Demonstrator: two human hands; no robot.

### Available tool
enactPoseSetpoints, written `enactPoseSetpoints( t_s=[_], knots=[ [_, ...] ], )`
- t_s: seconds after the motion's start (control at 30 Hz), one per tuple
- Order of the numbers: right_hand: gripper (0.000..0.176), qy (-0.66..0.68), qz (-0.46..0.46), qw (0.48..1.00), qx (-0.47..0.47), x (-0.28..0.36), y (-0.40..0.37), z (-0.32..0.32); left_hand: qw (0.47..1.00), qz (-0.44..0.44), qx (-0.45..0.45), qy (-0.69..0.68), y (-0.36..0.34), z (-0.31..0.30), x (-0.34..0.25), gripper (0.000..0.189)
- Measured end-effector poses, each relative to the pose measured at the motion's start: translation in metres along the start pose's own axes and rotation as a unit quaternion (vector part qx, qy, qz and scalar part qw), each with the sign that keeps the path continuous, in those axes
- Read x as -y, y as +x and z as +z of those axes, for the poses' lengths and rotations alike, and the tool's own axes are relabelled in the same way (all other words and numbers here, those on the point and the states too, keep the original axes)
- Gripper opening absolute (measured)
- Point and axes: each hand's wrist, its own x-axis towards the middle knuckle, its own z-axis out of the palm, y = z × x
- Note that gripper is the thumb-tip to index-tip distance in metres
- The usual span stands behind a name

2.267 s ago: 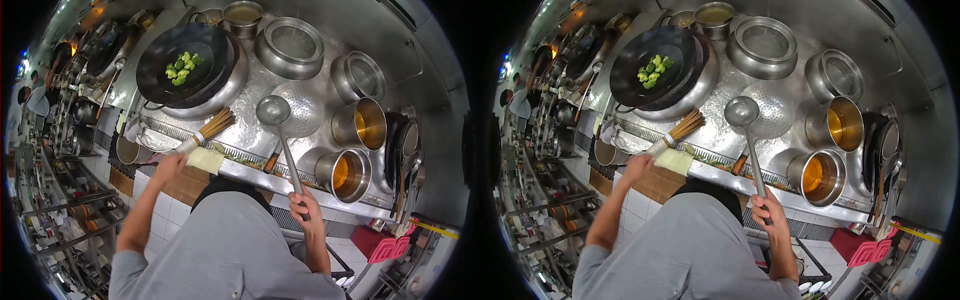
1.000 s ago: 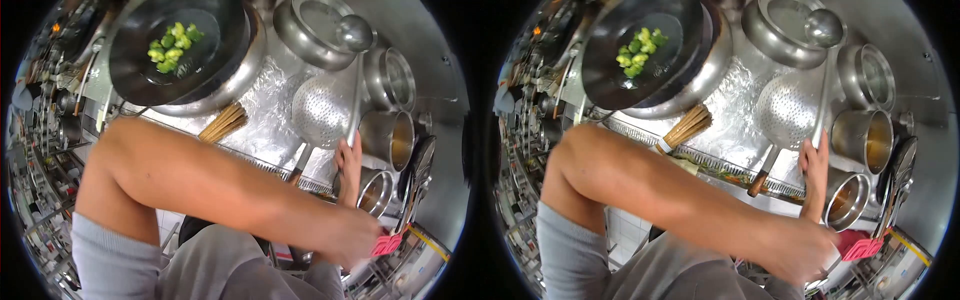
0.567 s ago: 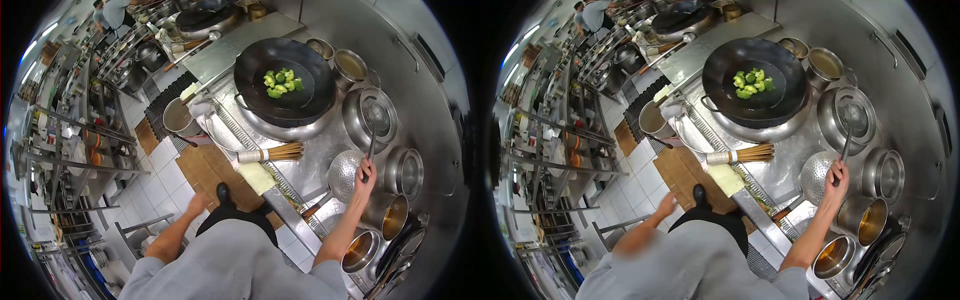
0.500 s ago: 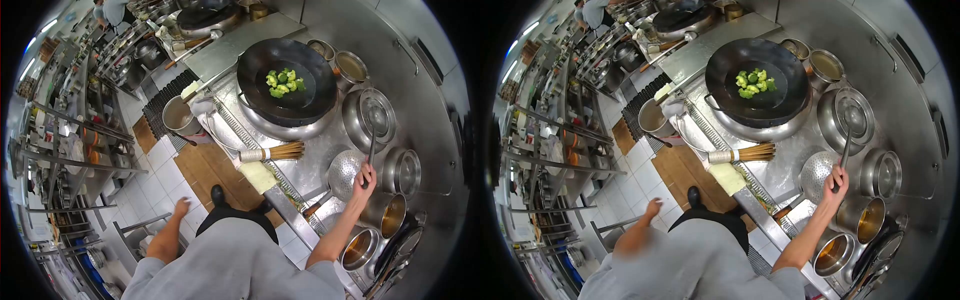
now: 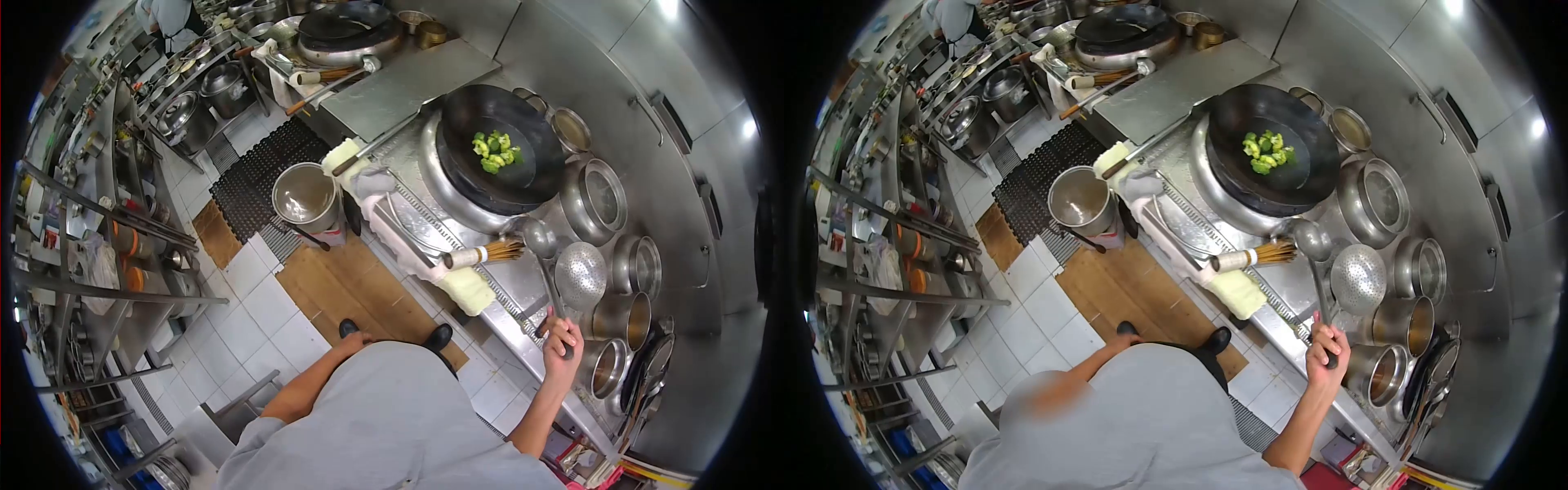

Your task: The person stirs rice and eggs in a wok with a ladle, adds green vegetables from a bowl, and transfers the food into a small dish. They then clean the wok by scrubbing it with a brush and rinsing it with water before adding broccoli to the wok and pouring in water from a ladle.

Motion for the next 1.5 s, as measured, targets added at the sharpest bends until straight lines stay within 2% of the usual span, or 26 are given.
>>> enactPoseSetpoints(
  t_s=[0.03, 0.07, 0.1, 0.13, 0.27, 0.33, 0.47, 0.53, 0.6, 0.67, 0.87, 0.93, 0.97, 1.0, 1.03, 1.07, 1.1, 1.13, 1.17, 1.2, 1.27, 1.33, 1.37, 1.4, 1.47, 1.5],
  knots=[
    [0.041, 0.014, 0.009, 1.000, 0.001, -0.020, -0.006, 0.003, 0.996, 0.015, -0.053, 0.069, -0.007, -0.023, -0.013, 0.043],
    [0.044, 0.029, 0.017, 0.999, 0.003, -0.038, -0.010, 0.005, 0.996, 0.017, -0.052, 0.074, -0.014, -0.042, -0.006, 0.043],
    [0.044, 0.004, 0.021, 1.000, -0.002, -0.056, -0.013, 0.008, 0.994, -0.011, -0.105, 0.039, -0.020, -0.063, 0.010, 0.042],
    [0.044, 0.010, 0.016, 1.000, 0.000, -0.073, -0.015, 0.012, 0.987, -0.039, -0.156, 0.005, -0.028, -0.083, 0.030, 0.042],
    [0.041, -0.029, 0.045, 0.998, -0.042, -0.134, -0.005, 0.045, 0.952, -0.125, -0.268, 0.081, -0.070, -0.149, 0.134, 0.034],
    [0.041, 0.003, 0.117, 0.993, -0.032, -0.147, 0.015, 0.053, 0.931, -0.235, -0.280, 0.026, -0.086, -0.174, 0.146, 0.033],
    [0.042, 0.105, 0.168, 0.980, 0.016, -0.160, 0.067, 0.061, 0.920, -0.236, -0.308, -0.059, -0.100, -0.186, 0.142, 0.036],
    [0.041, 0.102, 0.180, 0.978, 0.023, -0.164, 0.082, 0.063, 0.890, -0.241, -0.309, -0.232, -0.111, -0.181, 0.091, 0.038],
    [0.041, 0.102, 0.181, 0.978, 0.031, -0.165, 0.088, 0.062, 0.867, -0.247, -0.256, -0.349, -0.115, -0.164, 0.074, 0.037],
    [0.045, 0.039, 0.177, 0.983, 0.032, -0.157, 0.082, 0.059, 0.943, -0.229, -0.172, -0.171, -0.105, -0.151, 0.077, 0.035],
    [0.038, -0.032, 0.140, 0.985, -0.100, -0.087, 0.009, 0.046, 0.984, -0.096, -0.137, -0.062, -0.063, -0.156, 0.116, 0.035],
    [0.040, -0.249, 0.050, 0.955, -0.154, -0.078, -0.010, 0.042, 0.987, -0.051, -0.149, -0.034, -0.061, -0.177, 0.125, 0.035],
    [0.050, -0.250, 0.030, 0.956, -0.153, -0.072, -0.016, 0.023, 0.987, -0.030, -0.157, -0.019, -0.056, -0.191, 0.132, 0.035],
    [0.050, -0.246, 0.029, 0.956, -0.156, -0.078, -0.013, -0.004, 0.976, -0.181, -0.113, -0.050, -0.057, -0.211, 0.079, 0.033],
    [0.056, -0.563, -0.048, 0.777, -0.278, -0.085, -0.004, -0.033, 0.970, -0.197, -0.127, -0.058, -0.050, -0.226, 0.049, 0.032],
    [0.062, -0.794, -0.117, 0.476, -0.360, -0.089, 0.002, -0.046, 0.965, -0.209, -0.141, -0.066, -0.041, -0.240, 0.024, 0.031],
    [0.062, -0.791, -0.124, 0.478, -0.361, -0.089, 0.006, -0.043, 0.939, -0.280, -0.171, -0.104, -0.029, -0.251, -0.012, 0.026],
    [0.064, -0.776, -0.157, 0.497, -0.355, -0.087, 0.011, -0.040, 0.970, -0.191, -0.148, 0.007, -0.012, -0.267, -0.009, 0.020],
    [0.066, -0.759, -0.190, 0.517, -0.348, -0.085, 0.016, -0.038, 0.963, -0.098, -0.157, 0.193, 0.005, -0.276, -0.007, 0.020],
    [0.069, -0.739, -0.220, 0.537, -0.343, -0.086, 0.018, -0.038, 0.914, -0.002, -0.157, 0.375, 0.024, -0.286, -0.035, 0.023],
    [0.068, -0.759, -0.230, 0.540, -0.284, -0.089, 0.027, -0.023, 0.946, 0.067, -0.188, 0.254, 0.045, -0.290, -0.156, 0.027],
    [0.065, -0.750, -0.193, 0.581, -0.252, -0.093, 0.034, 0.000, 0.915, 0.198, -0.175, 0.303, 0.070, -0.290, -0.238, 0.024],
    [0.065, -0.749, -0.203, 0.577, -0.254, -0.093, 0.043, 0.004, 0.912, 0.248, -0.173, 0.277, 0.077, -0.285, -0.276, 0.021],
    [0.064, -0.773, -0.184, 0.571, -0.206, -0.092, 0.057, 0.002, 0.906, 0.295, -0.171, 0.250, 0.085, -0.280, -0.311, 0.019],
    [0.064, -0.802, -0.150, 0.556, -0.157, -0.093, 0.097, 0.002, 0.801, 0.479, -0.215, 0.288, 0.104, -0.269, -0.369, 0.012],
    [0.065, -0.810, -0.133, 0.549, -0.158, -0.100, 0.121, 0.008, 0.781, 0.520, -0.212, 0.273, 0.115, -0.262, -0.396, 0.016]
  ],
)
